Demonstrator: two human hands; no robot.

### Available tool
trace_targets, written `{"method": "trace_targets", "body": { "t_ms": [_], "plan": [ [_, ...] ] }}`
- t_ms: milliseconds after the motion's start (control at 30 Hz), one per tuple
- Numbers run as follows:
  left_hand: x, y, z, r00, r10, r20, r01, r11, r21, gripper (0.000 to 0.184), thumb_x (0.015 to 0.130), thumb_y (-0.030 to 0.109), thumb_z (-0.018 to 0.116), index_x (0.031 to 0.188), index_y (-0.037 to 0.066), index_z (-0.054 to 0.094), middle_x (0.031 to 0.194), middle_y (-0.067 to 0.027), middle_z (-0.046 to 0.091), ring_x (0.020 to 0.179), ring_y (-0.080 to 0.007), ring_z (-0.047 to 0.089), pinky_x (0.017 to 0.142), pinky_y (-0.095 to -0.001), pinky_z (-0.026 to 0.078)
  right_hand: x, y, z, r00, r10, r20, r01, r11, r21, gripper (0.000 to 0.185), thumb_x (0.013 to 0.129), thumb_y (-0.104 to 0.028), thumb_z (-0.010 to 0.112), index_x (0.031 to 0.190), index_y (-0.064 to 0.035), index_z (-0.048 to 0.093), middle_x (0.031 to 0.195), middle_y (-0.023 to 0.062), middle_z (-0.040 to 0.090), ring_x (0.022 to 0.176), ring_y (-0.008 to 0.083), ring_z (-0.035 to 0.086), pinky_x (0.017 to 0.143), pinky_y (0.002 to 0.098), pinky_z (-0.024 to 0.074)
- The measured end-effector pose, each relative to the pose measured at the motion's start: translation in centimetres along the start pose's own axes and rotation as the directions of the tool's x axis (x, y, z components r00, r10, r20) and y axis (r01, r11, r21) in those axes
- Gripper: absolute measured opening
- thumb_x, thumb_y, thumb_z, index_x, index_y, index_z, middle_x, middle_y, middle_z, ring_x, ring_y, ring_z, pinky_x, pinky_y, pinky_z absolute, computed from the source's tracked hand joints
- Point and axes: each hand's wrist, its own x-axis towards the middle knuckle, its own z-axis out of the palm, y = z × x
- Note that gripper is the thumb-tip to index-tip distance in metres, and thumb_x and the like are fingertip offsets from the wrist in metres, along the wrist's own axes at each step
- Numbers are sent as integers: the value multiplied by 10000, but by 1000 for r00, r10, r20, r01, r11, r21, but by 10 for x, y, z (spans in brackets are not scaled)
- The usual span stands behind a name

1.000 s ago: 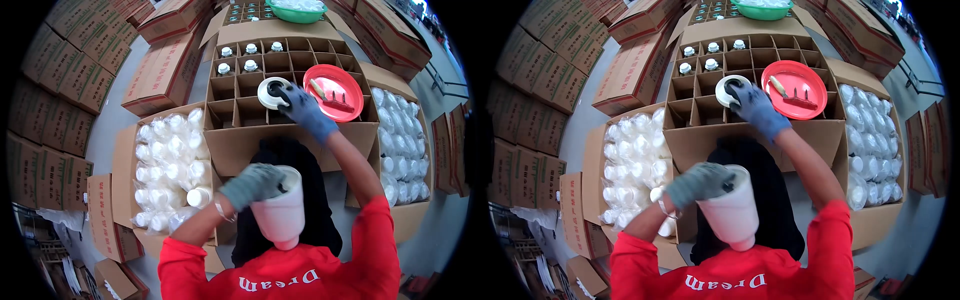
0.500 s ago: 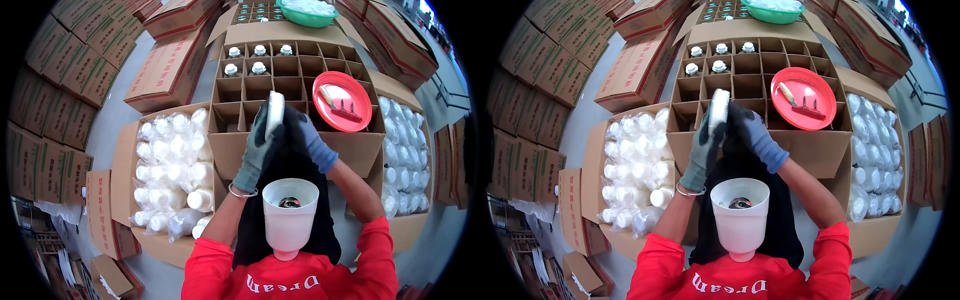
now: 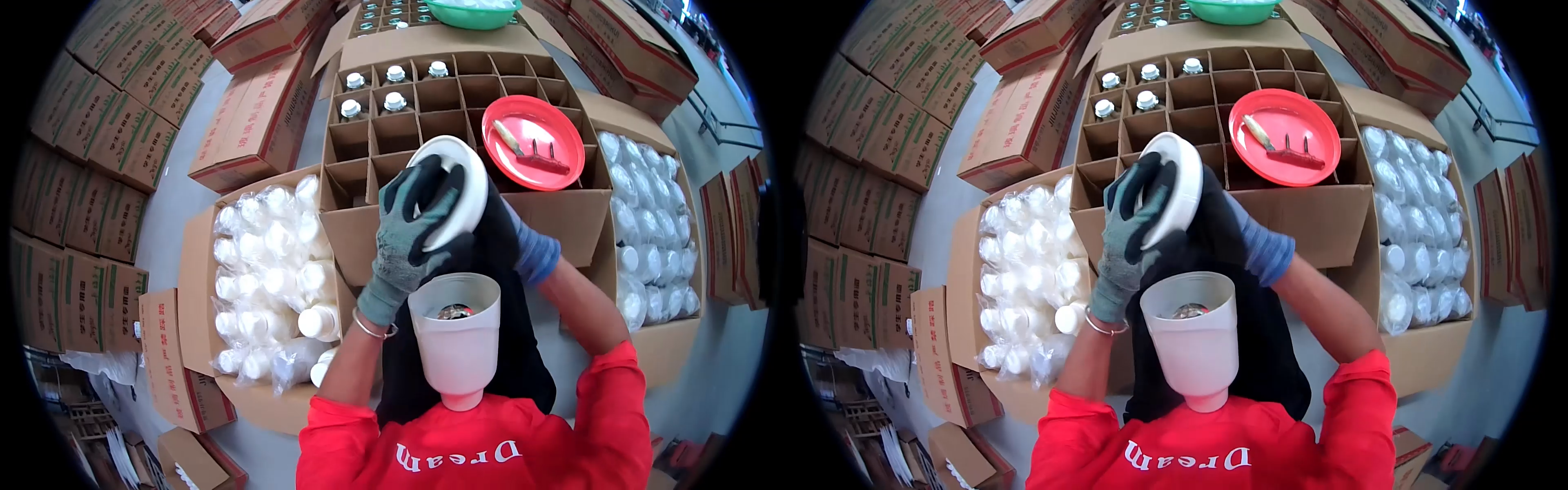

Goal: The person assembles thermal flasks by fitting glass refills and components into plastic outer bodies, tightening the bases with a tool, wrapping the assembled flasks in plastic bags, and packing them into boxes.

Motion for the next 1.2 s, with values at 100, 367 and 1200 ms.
{"method": "trace_targets", "body": {
  "t_ms": [100, 367, 1200],
  "plan": [
    [-8, -4, -11, 976, 28, 217, 11, 984, -178, 582, 782, 307, 743, 1326, 155, 600, 1370, -152, 519, 1228, -393, 467, 1052, -464, 380, -12, -17, -44, 928, 300, 220, -231, 928, -294, 444, 984, -465, 508, 1100, -59, 642, 920, 69, 689, 830, 141, 664, 739, 303, 561],
    [-52, 0, -17, 738, 74, 671, 253, 892, -376, 533, 835, 349, 709, 1315, 142, 604, 1316, -84, 596, 1217, -335, 503, 1044, -425, 403, -52, 21, -50, 971, -217, 104, 223, 649, -727, 301, 961, -258, 590, 1127, -11, 640, 1021, 82, 657, 985, 176, 603, 905, 326, 476],
    [-194, 60, 20, 535, -518, 668, 841, 247, -481, 218, 846, 133, 738, 1014, 45, 630, 954, -21, 635, 903, -115, 594, 795, -263, 491, -270, 56, -45, 874, 86, -479, -483, 269, -833, 490, 875, -343, 656, 1231, -25, 549, 1084, 177, 615, 943, 322, 632, 822, 369, 512]
  ]
}}
